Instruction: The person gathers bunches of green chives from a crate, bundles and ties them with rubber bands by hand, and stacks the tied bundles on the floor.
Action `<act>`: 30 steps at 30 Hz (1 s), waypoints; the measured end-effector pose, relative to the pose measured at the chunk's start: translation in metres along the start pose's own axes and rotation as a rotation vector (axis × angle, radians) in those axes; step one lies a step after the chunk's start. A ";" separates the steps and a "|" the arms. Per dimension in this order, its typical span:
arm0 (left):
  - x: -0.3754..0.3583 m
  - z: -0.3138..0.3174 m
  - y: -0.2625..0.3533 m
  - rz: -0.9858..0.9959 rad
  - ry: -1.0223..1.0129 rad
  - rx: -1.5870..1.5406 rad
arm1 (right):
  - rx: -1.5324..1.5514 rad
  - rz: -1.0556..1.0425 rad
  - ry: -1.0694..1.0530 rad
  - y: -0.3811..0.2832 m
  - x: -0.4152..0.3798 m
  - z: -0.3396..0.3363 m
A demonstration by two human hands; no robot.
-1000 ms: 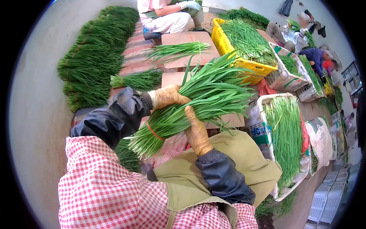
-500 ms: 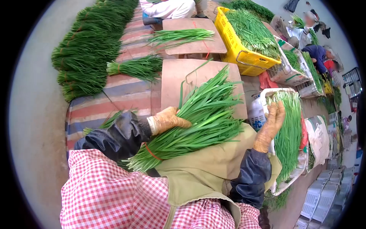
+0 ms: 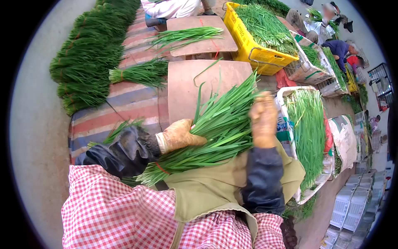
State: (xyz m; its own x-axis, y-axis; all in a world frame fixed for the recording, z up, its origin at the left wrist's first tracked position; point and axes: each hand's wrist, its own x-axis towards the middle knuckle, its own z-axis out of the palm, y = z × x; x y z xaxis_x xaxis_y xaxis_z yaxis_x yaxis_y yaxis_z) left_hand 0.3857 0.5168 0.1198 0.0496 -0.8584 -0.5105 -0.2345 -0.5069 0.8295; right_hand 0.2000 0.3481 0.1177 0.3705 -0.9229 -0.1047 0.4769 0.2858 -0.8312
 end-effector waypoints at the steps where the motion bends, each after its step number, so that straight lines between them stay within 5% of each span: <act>1: 0.000 0.000 -0.003 0.031 0.004 0.022 | -0.006 -0.082 0.046 -0.015 0.016 -0.022; 6: 0.011 0.010 -0.015 0.149 0.023 0.179 | -0.407 0.088 -0.146 -0.087 0.015 0.010; 12: 0.007 0.020 -0.013 0.217 -0.006 0.290 | -0.694 0.469 -0.362 -0.023 0.039 0.043; 15: 0.011 0.017 -0.020 0.132 -0.054 0.110 | -0.166 0.324 -0.116 -0.007 0.076 0.020; 17: 0.014 0.004 -0.023 -0.016 -0.120 -0.129 | -0.218 0.051 0.032 -0.029 0.097 -0.017; 21: 0.021 -0.003 -0.027 -0.033 -0.157 -0.306 | -0.982 0.080 0.172 -0.074 0.079 -0.067; 23: 0.025 -0.002 -0.028 -0.046 -0.131 -0.274 | -1.357 -0.124 0.330 -0.080 0.058 -0.073; 26: 0.029 0.002 -0.032 -0.040 -0.121 -0.274 | -0.965 -0.161 0.132 -0.074 0.031 -0.070; 30: 0.029 0.004 -0.030 -0.034 -0.126 -0.274 | -0.760 0.178 -0.087 -0.053 -0.049 -0.014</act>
State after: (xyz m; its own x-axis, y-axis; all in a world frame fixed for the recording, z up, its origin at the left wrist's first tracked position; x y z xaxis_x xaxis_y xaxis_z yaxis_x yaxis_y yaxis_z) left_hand 0.3899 0.5072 0.0791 -0.0716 -0.8326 -0.5492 0.0368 -0.5524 0.8328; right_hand 0.1457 0.3748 0.1590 0.4660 -0.8475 -0.2541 -0.2595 0.1437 -0.9550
